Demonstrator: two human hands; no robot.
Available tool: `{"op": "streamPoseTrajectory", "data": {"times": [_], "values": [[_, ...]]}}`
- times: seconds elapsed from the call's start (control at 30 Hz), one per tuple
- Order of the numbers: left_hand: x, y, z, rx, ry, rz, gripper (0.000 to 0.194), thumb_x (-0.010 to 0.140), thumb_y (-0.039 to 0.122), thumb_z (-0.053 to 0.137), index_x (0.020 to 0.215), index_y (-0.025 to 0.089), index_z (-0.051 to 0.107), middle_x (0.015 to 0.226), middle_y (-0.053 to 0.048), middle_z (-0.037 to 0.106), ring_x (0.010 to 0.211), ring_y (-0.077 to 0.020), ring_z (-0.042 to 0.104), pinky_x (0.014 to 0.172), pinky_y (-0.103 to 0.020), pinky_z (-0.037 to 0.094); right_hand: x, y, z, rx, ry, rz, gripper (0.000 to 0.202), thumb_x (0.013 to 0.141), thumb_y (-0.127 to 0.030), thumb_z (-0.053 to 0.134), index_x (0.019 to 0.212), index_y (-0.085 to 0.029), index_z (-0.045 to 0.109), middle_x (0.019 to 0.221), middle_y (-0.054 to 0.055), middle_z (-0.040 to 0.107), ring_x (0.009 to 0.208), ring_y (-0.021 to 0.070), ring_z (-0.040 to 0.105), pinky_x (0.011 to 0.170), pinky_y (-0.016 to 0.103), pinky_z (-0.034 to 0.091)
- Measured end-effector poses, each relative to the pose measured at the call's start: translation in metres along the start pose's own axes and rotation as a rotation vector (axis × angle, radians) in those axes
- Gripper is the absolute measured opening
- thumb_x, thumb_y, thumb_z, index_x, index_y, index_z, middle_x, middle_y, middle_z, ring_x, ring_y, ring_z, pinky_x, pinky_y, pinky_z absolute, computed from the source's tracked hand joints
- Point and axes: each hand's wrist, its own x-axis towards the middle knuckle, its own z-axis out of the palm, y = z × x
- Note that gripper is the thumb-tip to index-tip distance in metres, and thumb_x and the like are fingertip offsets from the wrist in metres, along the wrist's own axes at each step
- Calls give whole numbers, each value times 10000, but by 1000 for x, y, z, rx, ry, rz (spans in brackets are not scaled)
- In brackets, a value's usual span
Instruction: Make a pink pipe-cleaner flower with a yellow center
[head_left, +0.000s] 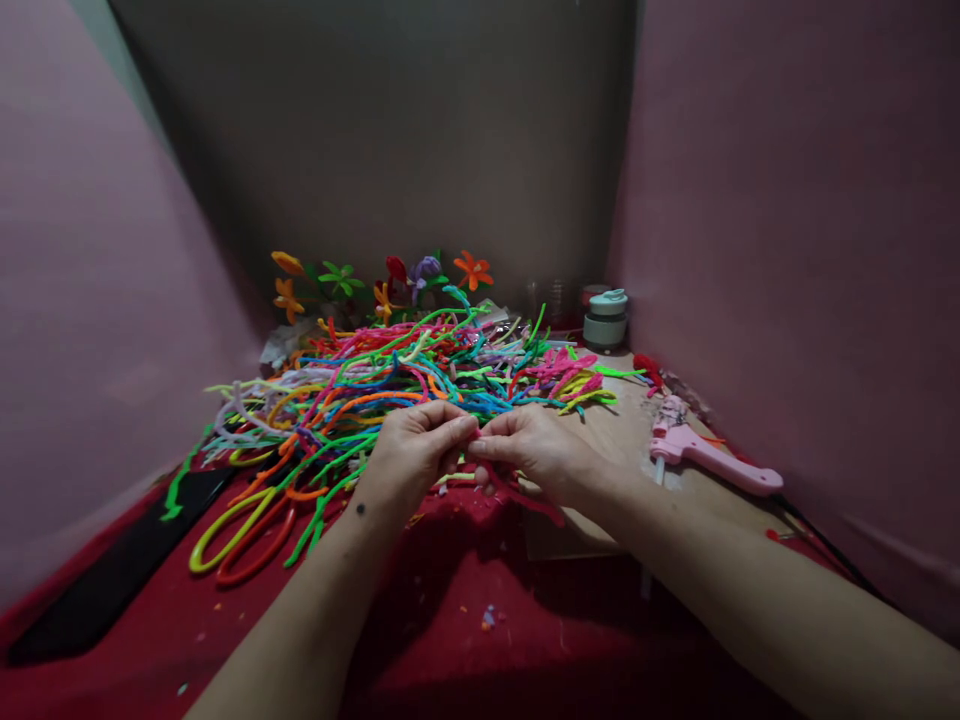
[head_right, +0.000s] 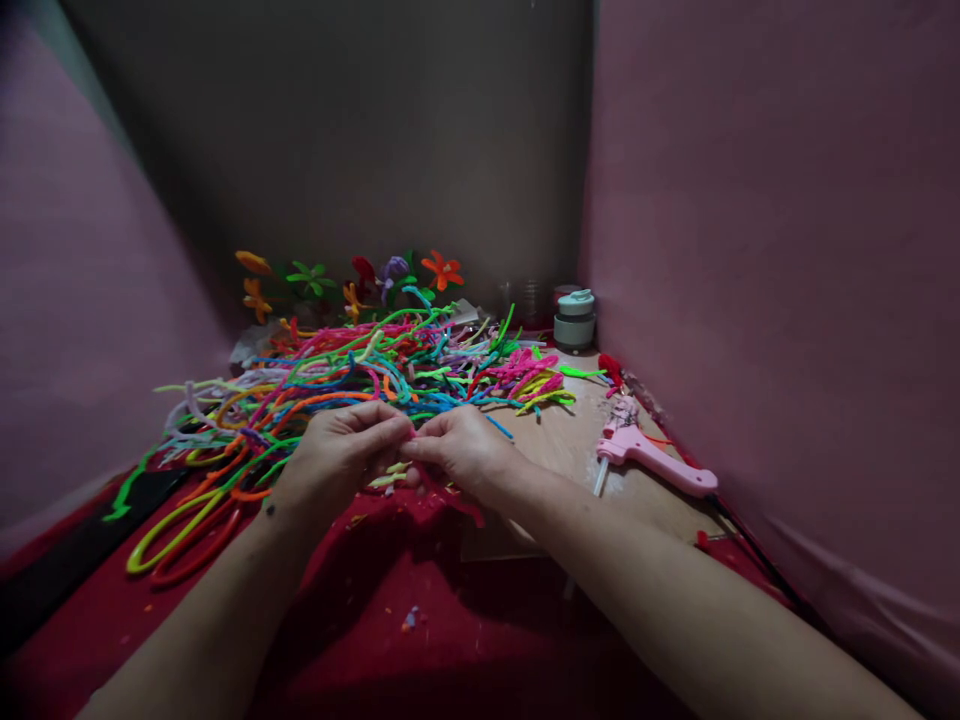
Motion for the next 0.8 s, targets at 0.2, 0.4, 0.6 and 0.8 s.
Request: {"op": "streamPoseTrajectory", "data": {"times": [0.2, 0.4, 0.6, 0.8], "values": [[0, 2, 3, 258, 213, 163, 173, 706, 281, 590, 591, 153, 575, 435, 46, 482, 394, -69, 411, 387, -175, 317, -4, -5, 7, 58, 22, 99, 221, 754, -98, 513, 538, -129, 546, 414, -39, 533, 322, 53, 450, 368, 174, 340], [0, -1, 1, 22, 45, 65, 216, 724, 344, 591, 622, 157, 557, 396, 71, 407, 343, -48, 320, 350, -172, 233, -8, -12, 7, 82, 9, 83, 250, 760, -98, 521, 511, -120, 529, 397, -24, 534, 307, 49, 446, 341, 161, 332], [0, 0, 0, -116, -6, -4, 270, 711, 345, 619, 564, 140, 524, 403, 57, 424, 335, -31, 319, 336, -163, 187, -4, -7, 8, 125, -8, 63, 210, 786, -132, 502, 588, -116, 568, 425, -31, 537, 321, 41, 443, 350, 153, 333], [0, 6, 0, -148, 133, 0, 255, 700, 329, 628, 569, 161, 489, 370, 70, 404, 308, -44, 327, 320, -170, 207, -7, -6, 13, 79, 54, 73, 235, 778, -146, 507, 550, -127, 559, 416, -38, 516, 326, 43, 421, 363, 165, 329]]}}
